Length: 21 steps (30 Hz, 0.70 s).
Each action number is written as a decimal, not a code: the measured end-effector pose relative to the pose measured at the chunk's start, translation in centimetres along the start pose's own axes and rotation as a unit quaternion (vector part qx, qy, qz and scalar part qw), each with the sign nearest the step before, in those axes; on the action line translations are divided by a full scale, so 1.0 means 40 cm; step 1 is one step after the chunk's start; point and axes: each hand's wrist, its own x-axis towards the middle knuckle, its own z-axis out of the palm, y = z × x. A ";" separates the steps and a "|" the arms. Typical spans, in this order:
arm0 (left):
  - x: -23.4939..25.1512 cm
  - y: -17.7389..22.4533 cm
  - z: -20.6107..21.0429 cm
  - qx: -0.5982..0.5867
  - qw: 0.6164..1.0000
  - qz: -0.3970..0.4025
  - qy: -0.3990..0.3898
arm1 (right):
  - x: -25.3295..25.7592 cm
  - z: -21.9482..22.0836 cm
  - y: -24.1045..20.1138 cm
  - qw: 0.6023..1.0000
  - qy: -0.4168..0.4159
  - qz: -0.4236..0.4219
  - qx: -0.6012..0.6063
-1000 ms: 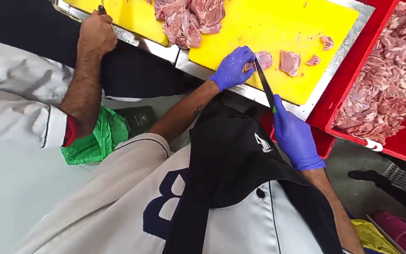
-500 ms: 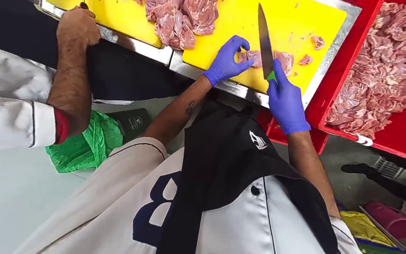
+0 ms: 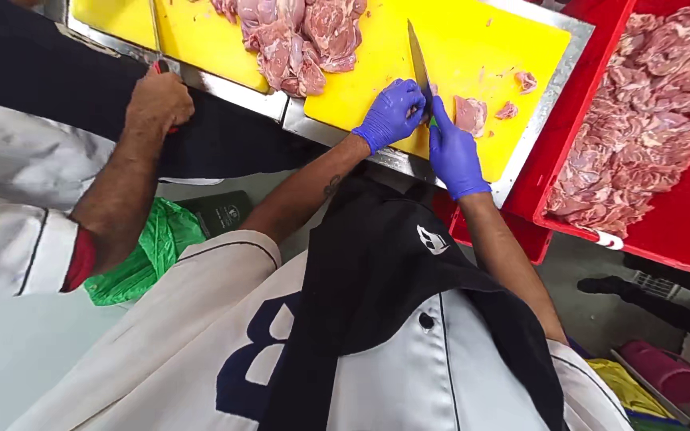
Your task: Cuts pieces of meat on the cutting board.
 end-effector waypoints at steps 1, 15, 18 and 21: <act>-0.008 -0.003 -0.011 -0.021 1.000 -0.007 0.002 | 0.010 -0.007 0.007 1.000 -0.003 -0.008 0.019; 0.151 0.023 -0.082 0.086 0.945 0.099 -0.299 | -0.171 -0.191 0.092 0.958 0.092 0.071 0.260; 0.108 0.072 -0.067 0.177 0.886 0.180 -0.389 | -0.213 -0.184 0.126 0.945 0.117 0.093 0.289; 0.152 0.080 -0.126 0.070 0.850 0.191 -0.486 | -0.266 -0.177 0.144 0.924 0.147 0.122 0.332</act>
